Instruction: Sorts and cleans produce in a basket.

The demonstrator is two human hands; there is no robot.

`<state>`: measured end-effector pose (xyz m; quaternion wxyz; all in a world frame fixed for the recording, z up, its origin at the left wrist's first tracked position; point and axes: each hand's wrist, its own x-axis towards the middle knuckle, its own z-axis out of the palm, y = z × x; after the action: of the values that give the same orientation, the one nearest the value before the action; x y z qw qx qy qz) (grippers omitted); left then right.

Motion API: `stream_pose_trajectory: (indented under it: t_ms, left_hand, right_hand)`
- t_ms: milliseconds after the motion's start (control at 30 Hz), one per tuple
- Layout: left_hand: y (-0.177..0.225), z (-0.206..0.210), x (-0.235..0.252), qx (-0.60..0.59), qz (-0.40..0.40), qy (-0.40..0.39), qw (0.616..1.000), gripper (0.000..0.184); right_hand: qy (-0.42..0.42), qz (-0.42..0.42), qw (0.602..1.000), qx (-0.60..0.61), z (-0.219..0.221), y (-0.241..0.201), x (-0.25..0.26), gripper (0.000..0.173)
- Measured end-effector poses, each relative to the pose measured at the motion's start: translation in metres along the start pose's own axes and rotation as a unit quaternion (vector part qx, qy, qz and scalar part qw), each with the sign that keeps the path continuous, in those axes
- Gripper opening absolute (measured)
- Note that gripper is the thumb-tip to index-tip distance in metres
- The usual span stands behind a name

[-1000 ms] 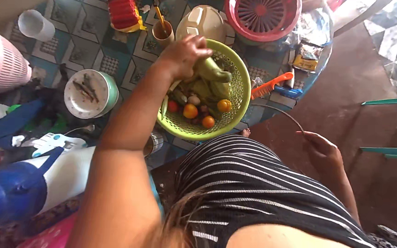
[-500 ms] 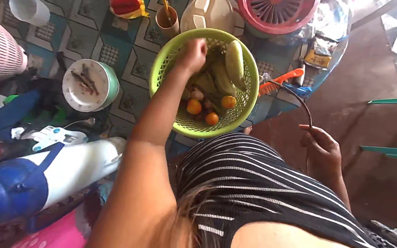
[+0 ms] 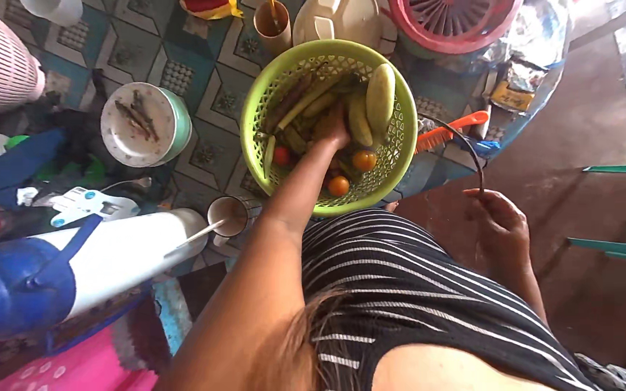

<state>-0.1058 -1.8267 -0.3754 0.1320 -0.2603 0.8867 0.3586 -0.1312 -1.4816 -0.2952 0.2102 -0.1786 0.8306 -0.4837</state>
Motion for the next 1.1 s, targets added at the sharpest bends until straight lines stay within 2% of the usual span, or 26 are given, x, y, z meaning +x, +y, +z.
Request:
stream_pose_trajectory:
  t_ms: [67, 100, 200, 267, 400, 533, 633, 733, 800, 900, 967, 1033, 1067, 1100]
  left_hand:
    - [0.012, -0.013, 0.009, -0.005, -0.072, -0.042, 0.996, 0.079]
    - [0.017, -0.024, 0.007, 0.015, -0.078, -0.03, 0.996, 0.068]
    - [0.012, -0.04, 0.011, 0.062, -0.053, 0.056, 0.995, 0.053]
    - [0.004, -0.038, 0.019, 0.097, -0.034, 0.077, 0.992, 0.043]
    - [0.001, -0.015, 0.032, 0.199, -0.01, 0.088, 0.976, 0.044]
    - [0.0, -0.01, 0.045, 0.225, 0.016, 0.113, 0.968, 0.043]
    - [0.012, -0.041, 0.043, 0.152, -0.019, 0.093, 0.984, 0.055]
    - [0.026, -0.087, 0.019, -0.016, -0.029, 0.145, 0.989, 0.077]
    - [0.032, -0.114, 0.0, -0.121, 0.002, 0.167, 0.979, 0.075]
    - [0.05, -0.125, -0.032, -0.242, 0.062, 0.134, 0.959, 0.069]
    - [0.072, -0.108, -0.052, -0.288, 0.104, 0.111, 0.945, 0.068]
    - [0.094, -0.081, -0.069, -0.332, 0.134, 0.077, 0.931, 0.063]
    - [0.103, -0.068, -0.075, -0.35, 0.143, 0.044, 0.925, 0.057]
    - [0.108, -0.058, -0.082, -0.362, 0.158, -0.003, 0.919, 0.05]
  right_hand:
    - [-0.008, -0.001, 1.0, 0.003, 0.001, 0.0, 0.0, 0.028]
    - [-0.008, -0.001, 1.0, 0.002, 0.001, -0.002, 0.001, 0.027]
    - [0.0, 0.012, 1.0, -0.004, 0.001, -0.009, -0.001, 0.027]
    - [0.006, 0.01, 1.0, -0.002, -0.001, -0.01, -0.001, 0.026]
    - [0.013, 0.011, 1.0, -0.004, -0.001, -0.01, -0.004, 0.027]
    - [0.004, 0.01, 1.0, -0.009, 0.001, -0.012, -0.009, 0.028]
    - [0.012, 0.004, 1.0, 0.015, -0.001, -0.01, -0.013, 0.027]
    - [0.02, -0.003, 0.997, 0.07, -0.004, -0.005, -0.012, 0.024]
    - [0.023, -0.007, 0.995, 0.099, -0.002, -0.006, -0.007, 0.02]
    - [0.021, -0.036, 0.992, 0.119, 0.01, -0.023, 0.016, 0.018]
    - [0.011, -0.064, 0.991, 0.118, 0.026, -0.044, 0.036, 0.037]
    - [-0.017, -0.08, 0.995, 0.052, 0.041, -0.068, 0.057, 0.064]
    - [-0.029, -0.079, 0.996, 0.0, 0.048, -0.077, 0.068, 0.07]
    - [-0.034, -0.079, 0.995, -0.045, 0.054, -0.082, 0.079, 0.067]
